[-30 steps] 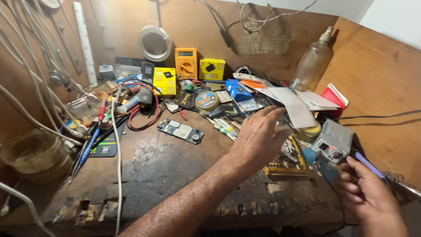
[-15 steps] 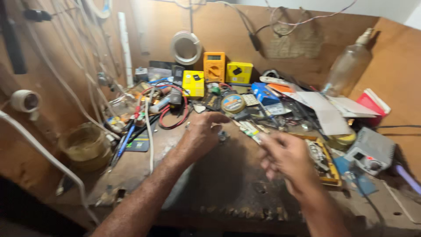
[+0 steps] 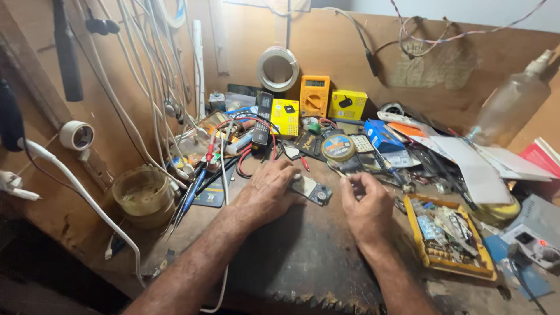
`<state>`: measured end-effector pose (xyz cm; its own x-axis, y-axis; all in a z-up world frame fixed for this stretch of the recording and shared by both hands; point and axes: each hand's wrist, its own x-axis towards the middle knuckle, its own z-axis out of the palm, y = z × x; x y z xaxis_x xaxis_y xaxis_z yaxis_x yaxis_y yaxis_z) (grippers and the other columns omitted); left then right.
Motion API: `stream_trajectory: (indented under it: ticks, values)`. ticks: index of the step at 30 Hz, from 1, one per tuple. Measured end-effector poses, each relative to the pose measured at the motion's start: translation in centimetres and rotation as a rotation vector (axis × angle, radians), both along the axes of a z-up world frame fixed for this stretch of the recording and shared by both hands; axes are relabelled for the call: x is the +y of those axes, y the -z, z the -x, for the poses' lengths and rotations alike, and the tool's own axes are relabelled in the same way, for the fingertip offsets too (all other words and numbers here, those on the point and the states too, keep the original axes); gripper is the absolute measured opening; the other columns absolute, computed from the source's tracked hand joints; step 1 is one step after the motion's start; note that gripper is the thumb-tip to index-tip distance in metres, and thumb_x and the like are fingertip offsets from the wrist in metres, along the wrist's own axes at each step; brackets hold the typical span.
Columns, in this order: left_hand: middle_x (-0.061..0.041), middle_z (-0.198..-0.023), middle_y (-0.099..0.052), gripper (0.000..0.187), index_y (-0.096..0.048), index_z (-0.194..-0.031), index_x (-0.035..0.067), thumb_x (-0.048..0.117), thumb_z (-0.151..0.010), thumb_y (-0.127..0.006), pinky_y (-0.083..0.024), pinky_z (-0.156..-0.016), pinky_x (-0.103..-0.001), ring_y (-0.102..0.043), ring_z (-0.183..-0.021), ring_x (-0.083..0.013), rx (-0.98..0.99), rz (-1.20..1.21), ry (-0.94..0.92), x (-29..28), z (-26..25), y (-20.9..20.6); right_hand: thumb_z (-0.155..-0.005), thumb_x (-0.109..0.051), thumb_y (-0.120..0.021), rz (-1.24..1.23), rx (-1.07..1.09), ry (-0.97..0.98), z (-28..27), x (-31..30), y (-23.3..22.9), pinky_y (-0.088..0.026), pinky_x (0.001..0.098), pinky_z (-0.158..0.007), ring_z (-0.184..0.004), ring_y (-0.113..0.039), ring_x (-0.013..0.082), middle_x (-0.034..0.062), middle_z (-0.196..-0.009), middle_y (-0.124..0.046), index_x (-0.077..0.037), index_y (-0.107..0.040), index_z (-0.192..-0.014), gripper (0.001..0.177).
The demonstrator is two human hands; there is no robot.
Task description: The person uses a multimeter probe to test points on a small circuit board, then handles a mobile phone keypad and a small white connector. The person places the keypad on the board and manipulates the connector near the board.
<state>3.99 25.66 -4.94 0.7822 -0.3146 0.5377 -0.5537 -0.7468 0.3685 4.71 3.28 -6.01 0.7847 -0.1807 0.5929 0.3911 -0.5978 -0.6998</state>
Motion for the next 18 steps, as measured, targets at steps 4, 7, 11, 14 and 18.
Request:
stream_trajectory:
  ticks: [4,7,11,14,18]
  values:
    - [-0.014,-0.115,-0.065,0.041,-0.066,-0.111,0.007,0.026,-0.079,-0.084,-0.046,-0.095,-0.05,-0.058,-0.114,-0.0369,-0.016,-0.06,0.03,-0.3,-1.0,0.3,-0.09,-0.02,-0.076,0.009,-0.039,-0.025,-0.2,0.0,0.4,-0.054,0.0326,-0.058,-0.064,-0.072,0.0167,0.0087,-0.074,-0.075,-0.005,-0.074,-0.094,0.016]
    - [-0.014,-0.119,-0.063,0.039,-0.068,-0.109,0.011,0.028,-0.078,-0.085,-0.044,-0.095,-0.054,-0.053,-0.121,-0.0386,0.098,-0.139,-0.056,-0.7,-1.9,-0.6,-0.09,-0.021,-0.076,0.007,-0.023,-0.018,-0.4,-0.2,0.4,-0.054,0.0322,-0.057,-0.064,-0.072,0.0162,0.0083,-0.074,-0.075,-0.005,-0.074,-0.094,0.016]
    - [-0.015,-0.119,-0.062,0.049,-0.069,-0.108,0.012,0.032,-0.068,-0.089,-0.044,-0.098,-0.053,-0.051,-0.123,-0.0371,0.325,-0.217,-0.127,-0.8,-2.0,-1.9,-0.091,-0.02,-0.076,0.016,-0.018,-0.01,-0.3,-0.1,0.4,-0.054,0.0326,-0.057,-0.064,-0.072,0.0162,0.0085,-0.074,-0.075,-0.004,-0.074,-0.094,0.016]
    - [-0.016,-0.112,-0.066,0.046,-0.075,-0.102,0.012,0.035,-0.065,-0.089,-0.05,-0.098,-0.049,-0.058,-0.118,-0.036,0.4,-0.259,-0.139,-1.0,-2.8,-2.7,-0.091,-0.02,-0.076,0.009,-0.033,-0.017,-0.3,-0.1,0.3,-0.054,0.0327,-0.057,-0.063,-0.072,0.0171,0.0082,-0.075,-0.075,-0.004,-0.074,-0.093,0.016]
    - [-0.02,-0.102,-0.07,0.041,-0.08,-0.092,0.01,0.031,-0.059,-0.092,-0.052,-0.094,-0.046,-0.062,-0.108,-0.0377,0.346,-0.204,-0.134,-1.1,-2.9,-2.5,-0.091,-0.019,-0.075,0.003,-0.003,-0.011,-0.3,-0.4,0.4,-0.054,0.0315,-0.057,-0.065,-0.073,0.0156,0.0077,-0.075,-0.076,-0.004,-0.074,-0.094,0.015]
